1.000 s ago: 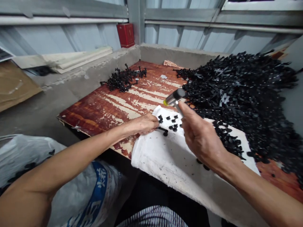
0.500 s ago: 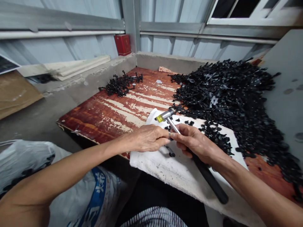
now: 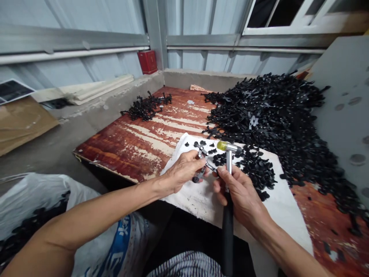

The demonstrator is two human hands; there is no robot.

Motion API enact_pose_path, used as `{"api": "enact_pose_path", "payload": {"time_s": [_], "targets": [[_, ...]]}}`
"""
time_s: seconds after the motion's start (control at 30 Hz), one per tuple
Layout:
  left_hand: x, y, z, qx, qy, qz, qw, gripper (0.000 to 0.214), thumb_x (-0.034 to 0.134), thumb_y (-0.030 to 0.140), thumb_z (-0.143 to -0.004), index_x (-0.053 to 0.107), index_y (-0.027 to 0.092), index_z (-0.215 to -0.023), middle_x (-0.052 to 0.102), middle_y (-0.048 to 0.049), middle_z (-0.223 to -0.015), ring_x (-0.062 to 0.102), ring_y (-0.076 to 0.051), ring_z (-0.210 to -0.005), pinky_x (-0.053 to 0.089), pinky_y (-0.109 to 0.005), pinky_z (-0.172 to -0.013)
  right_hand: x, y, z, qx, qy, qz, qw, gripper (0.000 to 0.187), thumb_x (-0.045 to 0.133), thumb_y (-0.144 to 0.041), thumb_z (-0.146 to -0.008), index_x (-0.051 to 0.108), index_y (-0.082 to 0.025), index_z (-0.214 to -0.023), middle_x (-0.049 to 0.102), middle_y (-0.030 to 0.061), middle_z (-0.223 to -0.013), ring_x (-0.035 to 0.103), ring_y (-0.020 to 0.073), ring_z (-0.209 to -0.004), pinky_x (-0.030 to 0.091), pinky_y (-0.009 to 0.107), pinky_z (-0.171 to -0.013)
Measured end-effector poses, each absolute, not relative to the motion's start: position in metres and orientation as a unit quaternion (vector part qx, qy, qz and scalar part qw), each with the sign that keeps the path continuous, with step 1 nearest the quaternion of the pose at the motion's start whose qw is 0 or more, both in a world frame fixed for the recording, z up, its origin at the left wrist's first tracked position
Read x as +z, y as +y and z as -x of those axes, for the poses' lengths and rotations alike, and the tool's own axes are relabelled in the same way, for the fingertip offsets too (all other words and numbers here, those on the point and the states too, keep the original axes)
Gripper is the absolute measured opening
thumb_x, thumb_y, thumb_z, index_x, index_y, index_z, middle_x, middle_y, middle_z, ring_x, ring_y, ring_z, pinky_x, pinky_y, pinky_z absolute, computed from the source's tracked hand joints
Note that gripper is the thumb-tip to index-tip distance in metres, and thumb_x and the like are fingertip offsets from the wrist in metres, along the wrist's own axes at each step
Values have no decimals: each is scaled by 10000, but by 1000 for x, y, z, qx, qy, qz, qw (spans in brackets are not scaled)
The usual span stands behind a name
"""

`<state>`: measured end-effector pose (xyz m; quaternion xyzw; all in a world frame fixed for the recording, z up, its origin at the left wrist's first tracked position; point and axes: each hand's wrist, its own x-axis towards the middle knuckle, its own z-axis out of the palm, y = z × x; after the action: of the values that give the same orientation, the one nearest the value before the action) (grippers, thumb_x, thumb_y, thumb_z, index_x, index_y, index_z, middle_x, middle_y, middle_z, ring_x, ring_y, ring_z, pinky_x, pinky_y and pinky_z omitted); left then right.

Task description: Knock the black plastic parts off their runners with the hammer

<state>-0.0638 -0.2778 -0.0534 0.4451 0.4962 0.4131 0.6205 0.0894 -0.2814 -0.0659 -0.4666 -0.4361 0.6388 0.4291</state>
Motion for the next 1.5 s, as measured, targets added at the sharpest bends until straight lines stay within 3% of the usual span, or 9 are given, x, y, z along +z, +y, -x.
{"api": "enact_pose_path", "payload": {"time_s": [0.1,0.3,0.43,0.53,0.7,1.0,1.5], "targets": [[-51,-276,63,392,500,-414,652,232,635,357,-803,498,171,-802,571,6,-677,583,-104,-570,493,-254,-532,-70,-287,-92,643,-439,465,420,410,692,-541,-709,471,-198,-743,543,-63,-458,347,35,-301,240,152,-306],[-47,-266,70,365,509,-398,670,192,584,322,-861,562,143,-796,641,-39,-806,604,-88,-498,462,-205,-409,-75,-292,-92,663,-450,446,399,396,653,-549,-745,447,-211,-753,511,-87,-435,323,34,-297,232,137,-296],[-46,-259,76,385,537,-400,635,235,573,277,-887,551,126,-708,622,-15,-658,488,-37,-369,336,-144,-311,-76,-294,-92,678,-453,451,363,392,630,-561,-780,480,-199,-807,551,-70,-484,345,30,-293,233,132,-295],[-46,-254,83,386,572,-395,606,273,542,220,-908,532,122,-654,617,-12,-606,420,-17,-318,250,-135,-272,-78,-296,-96,675,-430,458,385,389,643,-552,-779,512,-190,-839,561,-64,-507,350,27,-292,238,130,-293],[-48,-245,87,357,601,-401,591,322,473,154,-933,529,111,-619,605,-15,-567,397,-13,-297,213,-136,-265,-81,-296,-101,679,-393,442,434,371,704,-510,-743,508,-203,-813,616,-39,-606,359,27,-320,279,137,-287],[-56,-239,87,339,594,-420,597,345,474,141,-925,513,117,-583,596,-20,-527,372,-16,-275,170,-141,-259,-80,-296,-104,692,-400,433,416,330,667,-495,-795,519,-201,-809,541,-68,-510,342,26,-310,268,132,-303],[-59,-235,88,330,589,-424,603,342,489,157,-923,540,116,-588,597,-30,-557,358,-10,-289,163,-157,-267,-85,-297,-106,690,-396,427,430,268,664,-444,-816,529,-214,-836,625,-27,-684,362,27,-355,277,144,-310]]}}
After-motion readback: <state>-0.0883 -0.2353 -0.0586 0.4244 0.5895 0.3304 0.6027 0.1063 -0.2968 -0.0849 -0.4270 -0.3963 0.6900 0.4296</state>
